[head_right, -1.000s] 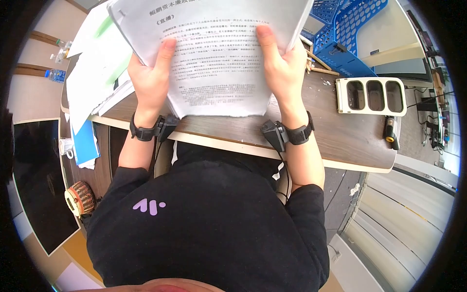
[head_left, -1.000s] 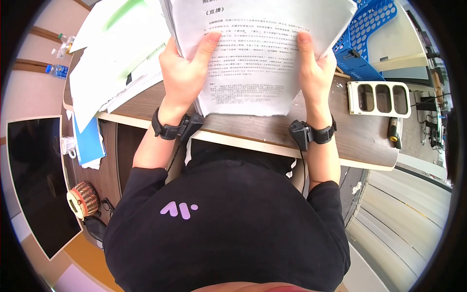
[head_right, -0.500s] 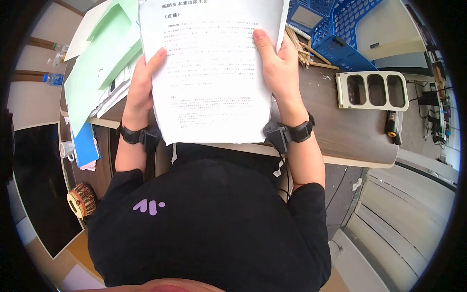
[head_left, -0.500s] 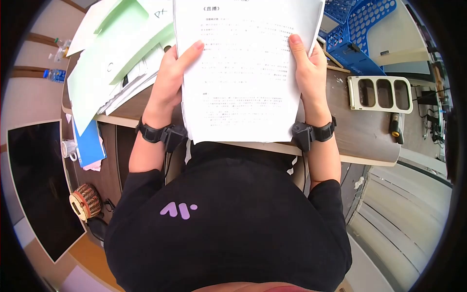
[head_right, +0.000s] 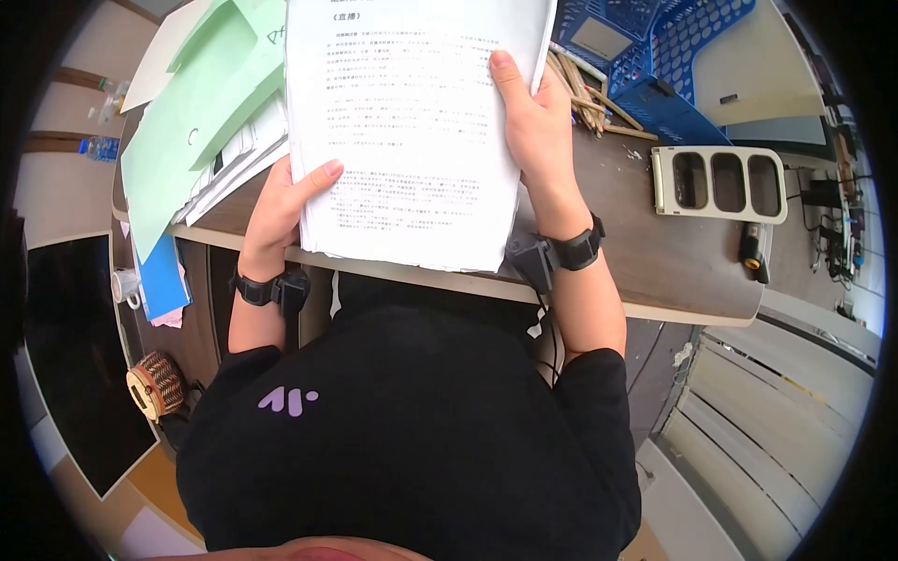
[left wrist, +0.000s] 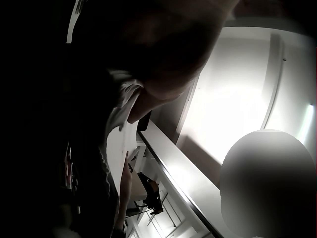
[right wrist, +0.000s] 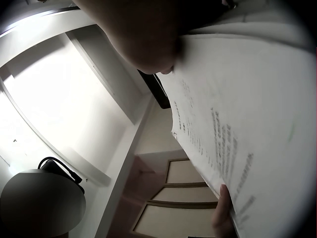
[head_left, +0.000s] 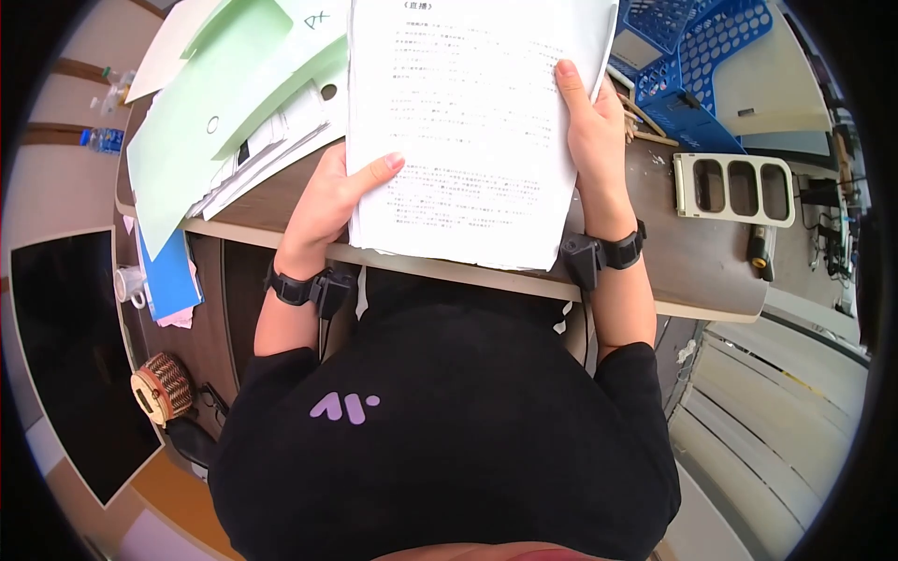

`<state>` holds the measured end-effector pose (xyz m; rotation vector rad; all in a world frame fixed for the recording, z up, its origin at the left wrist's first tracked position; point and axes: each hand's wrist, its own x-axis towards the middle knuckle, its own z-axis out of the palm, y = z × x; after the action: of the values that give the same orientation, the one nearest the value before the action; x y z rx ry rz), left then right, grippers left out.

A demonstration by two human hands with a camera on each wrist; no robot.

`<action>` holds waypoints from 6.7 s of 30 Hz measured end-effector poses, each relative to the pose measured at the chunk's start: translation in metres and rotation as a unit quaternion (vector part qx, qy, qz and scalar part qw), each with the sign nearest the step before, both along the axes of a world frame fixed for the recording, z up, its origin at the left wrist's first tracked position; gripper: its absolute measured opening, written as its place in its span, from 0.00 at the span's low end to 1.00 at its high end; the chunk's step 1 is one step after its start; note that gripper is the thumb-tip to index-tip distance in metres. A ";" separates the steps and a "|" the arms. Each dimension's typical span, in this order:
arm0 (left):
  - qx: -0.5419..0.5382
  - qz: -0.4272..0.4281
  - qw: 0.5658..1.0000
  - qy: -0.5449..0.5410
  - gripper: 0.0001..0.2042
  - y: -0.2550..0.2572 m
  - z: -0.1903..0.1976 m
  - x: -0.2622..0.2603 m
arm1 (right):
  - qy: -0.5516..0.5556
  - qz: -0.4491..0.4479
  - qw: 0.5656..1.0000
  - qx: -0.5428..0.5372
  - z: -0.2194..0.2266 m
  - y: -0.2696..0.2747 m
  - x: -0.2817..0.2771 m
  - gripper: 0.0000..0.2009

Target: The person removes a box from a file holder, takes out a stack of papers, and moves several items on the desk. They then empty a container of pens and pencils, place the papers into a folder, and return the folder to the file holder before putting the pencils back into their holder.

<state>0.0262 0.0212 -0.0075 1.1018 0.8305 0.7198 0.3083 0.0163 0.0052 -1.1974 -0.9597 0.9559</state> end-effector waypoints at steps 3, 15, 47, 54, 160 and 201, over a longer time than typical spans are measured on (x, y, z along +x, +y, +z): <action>0.029 0.024 0.999 0.020 0.21 -0.001 0.001 -0.009 | -0.010 0.010 1.000 0.006 0.004 0.007 -0.011 0.19; 0.037 0.157 0.984 -0.072 0.17 -0.035 0.002 -0.067 | 0.019 0.170 0.983 -0.063 0.023 0.055 -0.059 0.27; 0.048 0.365 0.927 -0.064 0.21 -0.122 0.001 -0.140 | -0.716 0.284 0.599 0.219 -0.008 0.201 -0.179 0.27; 0.057 0.375 0.922 -0.072 0.20 -0.116 0.001 -0.141 | -0.617 0.271 0.625 0.394 0.006 0.211 -0.187 0.22; 0.041 0.160 0.986 0.026 0.20 0.004 -0.021 -0.083 | -0.410 0.173 0.862 0.245 -0.032 -0.063 -0.026 0.13; -0.021 0.136 0.988 0.069 0.21 0.020 -0.011 -0.074 | -0.413 0.179 0.869 0.207 -0.025 -0.064 -0.020 0.13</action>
<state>-0.0476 0.0413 -0.0180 1.0195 1.1238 0.8540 0.2878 -0.0475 -0.0201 -1.0654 -2.0169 0.4309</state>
